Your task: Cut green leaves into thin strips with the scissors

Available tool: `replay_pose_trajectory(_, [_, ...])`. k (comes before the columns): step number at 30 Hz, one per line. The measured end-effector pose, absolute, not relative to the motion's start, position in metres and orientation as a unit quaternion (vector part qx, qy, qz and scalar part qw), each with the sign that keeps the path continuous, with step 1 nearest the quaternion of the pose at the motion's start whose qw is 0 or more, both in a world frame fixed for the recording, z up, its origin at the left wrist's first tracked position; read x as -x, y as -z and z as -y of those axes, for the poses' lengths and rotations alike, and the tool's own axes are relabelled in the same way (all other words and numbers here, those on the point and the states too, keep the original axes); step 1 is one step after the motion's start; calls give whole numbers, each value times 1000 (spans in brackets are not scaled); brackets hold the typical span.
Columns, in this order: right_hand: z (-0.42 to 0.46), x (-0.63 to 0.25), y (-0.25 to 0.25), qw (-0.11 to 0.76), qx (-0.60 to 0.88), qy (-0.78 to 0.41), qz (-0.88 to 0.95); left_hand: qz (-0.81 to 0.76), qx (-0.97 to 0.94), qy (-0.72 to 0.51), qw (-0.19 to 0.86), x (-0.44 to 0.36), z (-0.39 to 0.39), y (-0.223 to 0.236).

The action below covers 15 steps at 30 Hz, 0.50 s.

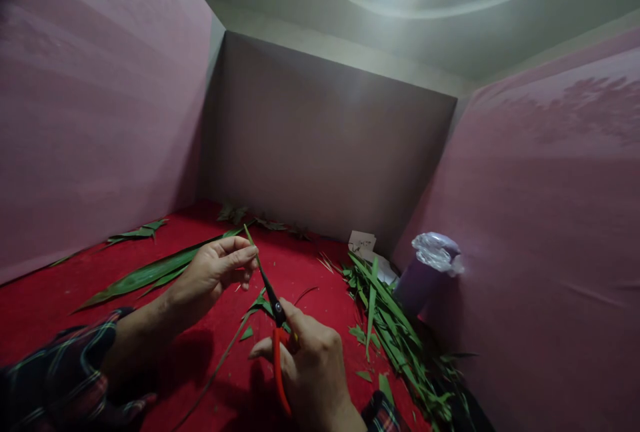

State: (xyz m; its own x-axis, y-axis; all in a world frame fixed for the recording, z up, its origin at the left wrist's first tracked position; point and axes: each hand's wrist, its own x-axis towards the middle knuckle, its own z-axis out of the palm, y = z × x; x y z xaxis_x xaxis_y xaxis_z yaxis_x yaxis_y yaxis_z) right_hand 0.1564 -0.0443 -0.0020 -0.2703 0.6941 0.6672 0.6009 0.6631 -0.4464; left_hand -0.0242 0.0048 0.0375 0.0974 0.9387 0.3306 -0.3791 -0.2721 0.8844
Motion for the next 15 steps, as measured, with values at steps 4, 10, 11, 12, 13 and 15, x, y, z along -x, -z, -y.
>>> replay_pose_trajectory(4, [44, -156, 2, 451, 406, -71, 791, -269, -505, -611, 547, 24, -4, -38])
replay_pose_trajectory(10, [43, -157, 4, 452, 407, -82, 790, -264, -507, -604, 556, 22, -4, -36])
replay_pose_trajectory(11, [43, -157, 4, 453, 406, -82, 790, -263, -506, -601, 559, 21, -4, -35])
replay_pose_trajectory(12, [43, -158, 5, 453, 405, -81, 790, -263, -506, -598, 563, 21, -4, -34])
replay_pose_trajectory(13, [43, -158, 5, 453, 405, -79, 790, -262, -506, -596, 566, 20, -3, -34])
replay_pose_trajectory(15, [43, -158, 5, 452, 405, -75, 791, -261, -504, -592, 573, 19, -2, -33])
